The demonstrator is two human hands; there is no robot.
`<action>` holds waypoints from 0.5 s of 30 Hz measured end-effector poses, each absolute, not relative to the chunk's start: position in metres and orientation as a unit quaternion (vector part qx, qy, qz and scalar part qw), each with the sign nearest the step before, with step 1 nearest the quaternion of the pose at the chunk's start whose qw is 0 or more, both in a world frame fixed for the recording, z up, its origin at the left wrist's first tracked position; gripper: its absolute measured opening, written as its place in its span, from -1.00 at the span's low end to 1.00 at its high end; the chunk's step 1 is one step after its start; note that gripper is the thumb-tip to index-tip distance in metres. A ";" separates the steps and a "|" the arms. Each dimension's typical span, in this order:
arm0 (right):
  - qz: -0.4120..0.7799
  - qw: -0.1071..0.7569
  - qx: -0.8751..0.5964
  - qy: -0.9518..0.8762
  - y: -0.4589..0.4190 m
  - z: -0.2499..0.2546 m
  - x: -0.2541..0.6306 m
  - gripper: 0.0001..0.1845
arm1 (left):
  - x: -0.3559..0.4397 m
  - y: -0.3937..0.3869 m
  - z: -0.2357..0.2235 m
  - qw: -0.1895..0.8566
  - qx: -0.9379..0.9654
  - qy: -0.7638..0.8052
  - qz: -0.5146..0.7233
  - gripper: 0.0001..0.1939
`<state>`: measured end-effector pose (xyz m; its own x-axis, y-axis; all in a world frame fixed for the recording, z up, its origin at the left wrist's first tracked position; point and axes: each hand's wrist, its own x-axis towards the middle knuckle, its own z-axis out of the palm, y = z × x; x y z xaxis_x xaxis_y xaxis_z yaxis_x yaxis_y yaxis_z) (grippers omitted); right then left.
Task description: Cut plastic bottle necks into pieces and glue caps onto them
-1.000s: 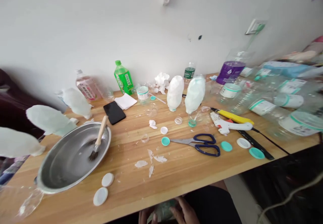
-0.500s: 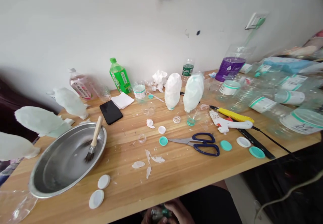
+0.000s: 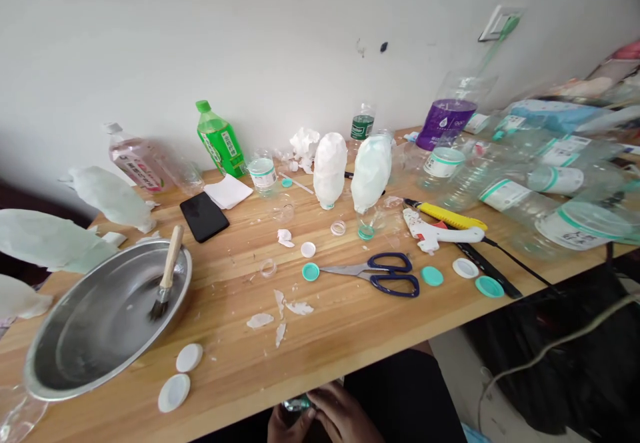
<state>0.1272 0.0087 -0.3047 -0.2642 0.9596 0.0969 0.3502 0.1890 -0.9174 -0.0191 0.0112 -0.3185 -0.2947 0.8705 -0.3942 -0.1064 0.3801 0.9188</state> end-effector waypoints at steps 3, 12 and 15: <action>0.359 0.339 -0.497 -0.714 0.006 -0.296 0.131 -0.58 | -0.023 0.014 -0.306 0.557 0.268 0.654 0.437 -0.54; -0.033 0.354 -0.626 -0.694 0.043 -0.114 0.253 -0.45 | -0.025 0.016 -0.303 0.607 0.181 0.662 0.401 -0.47; -0.117 0.183 -0.649 -0.729 0.087 -0.073 0.309 -0.57 | -0.026 0.018 -0.307 0.595 0.193 0.672 0.396 -0.44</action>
